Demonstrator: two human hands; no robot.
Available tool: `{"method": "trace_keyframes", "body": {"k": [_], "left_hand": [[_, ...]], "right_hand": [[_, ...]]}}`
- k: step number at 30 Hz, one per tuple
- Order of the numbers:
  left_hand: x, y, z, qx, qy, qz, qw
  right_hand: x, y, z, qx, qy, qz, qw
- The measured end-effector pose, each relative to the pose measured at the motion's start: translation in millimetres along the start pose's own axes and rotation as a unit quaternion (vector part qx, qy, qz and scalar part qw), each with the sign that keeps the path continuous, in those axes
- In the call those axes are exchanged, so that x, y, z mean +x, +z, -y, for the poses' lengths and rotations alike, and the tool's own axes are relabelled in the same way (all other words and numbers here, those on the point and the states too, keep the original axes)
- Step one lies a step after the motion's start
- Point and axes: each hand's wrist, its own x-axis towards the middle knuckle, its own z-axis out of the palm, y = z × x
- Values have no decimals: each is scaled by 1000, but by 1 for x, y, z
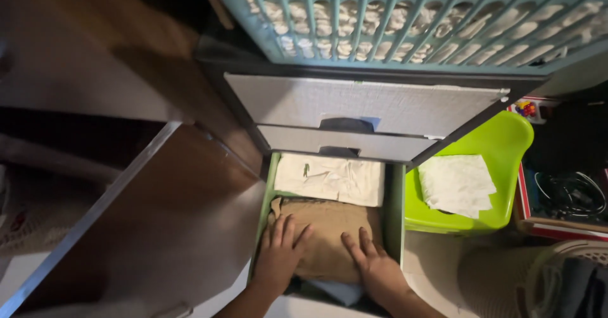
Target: Organizing various articles of clothing and undergarments into a set of drawers in a bedroom.
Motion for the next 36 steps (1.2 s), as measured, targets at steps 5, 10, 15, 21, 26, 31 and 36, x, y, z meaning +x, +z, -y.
{"method": "trace_keyframes", "body": {"k": [5, 10, 15, 21, 26, 31, 36], "left_hand": [[-1, -21, -8, -20, -10, 45, 999], [45, -53, 16, -190, -28, 121, 974], [121, -134, 37, -193, -92, 128, 968], [181, -110, 76, -197, -121, 124, 965], [168, -82, 66, -132, -87, -6, 987], [146, -22, 46, -17, -112, -295, 949], [135, 59, 2, -72, -157, -212, 962]], "right_hand": [[-23, -57, 12, 11, 80, 93, 992], [-34, -126, -18, 66, 143, -65, 985], [1, -169, -23, 33, 112, -280, 953], [44, -179, -1, 0, 51, -540, 840], [59, -84, -14, 57, -186, -430, 882], [96, -68, -6, -132, -139, -265, 945], [128, -49, -24, -181, -89, -217, 955]]}}
